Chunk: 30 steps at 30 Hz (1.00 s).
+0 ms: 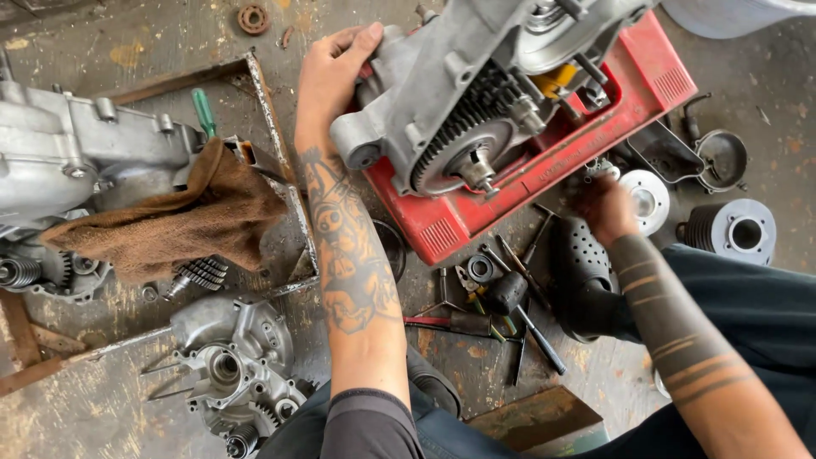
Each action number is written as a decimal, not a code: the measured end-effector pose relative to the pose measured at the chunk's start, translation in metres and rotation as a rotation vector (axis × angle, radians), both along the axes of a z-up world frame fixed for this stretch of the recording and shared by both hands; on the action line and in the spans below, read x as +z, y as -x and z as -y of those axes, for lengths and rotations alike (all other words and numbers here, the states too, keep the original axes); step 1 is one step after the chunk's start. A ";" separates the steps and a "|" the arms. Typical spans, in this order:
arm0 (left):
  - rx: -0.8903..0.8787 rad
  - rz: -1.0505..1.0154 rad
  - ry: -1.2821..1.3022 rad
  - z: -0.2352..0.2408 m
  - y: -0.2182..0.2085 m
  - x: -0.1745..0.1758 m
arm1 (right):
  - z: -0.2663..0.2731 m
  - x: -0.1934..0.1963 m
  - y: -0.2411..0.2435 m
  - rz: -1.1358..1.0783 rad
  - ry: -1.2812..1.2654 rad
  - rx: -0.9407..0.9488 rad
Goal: Repairing a motorcycle engine by assembling gears and seals into the crankcase
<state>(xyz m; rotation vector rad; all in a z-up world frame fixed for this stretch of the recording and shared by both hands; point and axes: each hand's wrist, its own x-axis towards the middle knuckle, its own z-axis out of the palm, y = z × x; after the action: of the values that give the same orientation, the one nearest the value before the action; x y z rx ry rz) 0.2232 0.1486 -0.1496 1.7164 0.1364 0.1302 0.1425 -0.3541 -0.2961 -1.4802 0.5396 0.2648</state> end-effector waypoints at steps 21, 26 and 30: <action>0.031 0.032 -0.147 -0.003 0.006 -0.010 | -0.092 0.099 -0.018 0.331 -0.122 0.073; 0.118 -0.046 -0.144 -0.005 0.023 -0.007 | -0.091 0.098 -0.037 0.432 -0.048 0.131; 0.125 -0.027 -0.208 -0.009 0.042 -0.010 | -0.091 0.085 -0.068 0.419 -0.137 0.225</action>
<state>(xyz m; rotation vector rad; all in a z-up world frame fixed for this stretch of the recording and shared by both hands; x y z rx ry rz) 0.1815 0.1579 -0.1597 1.9171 0.2584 0.2199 0.2104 -0.2633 -0.2110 -1.4112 0.0178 0.1558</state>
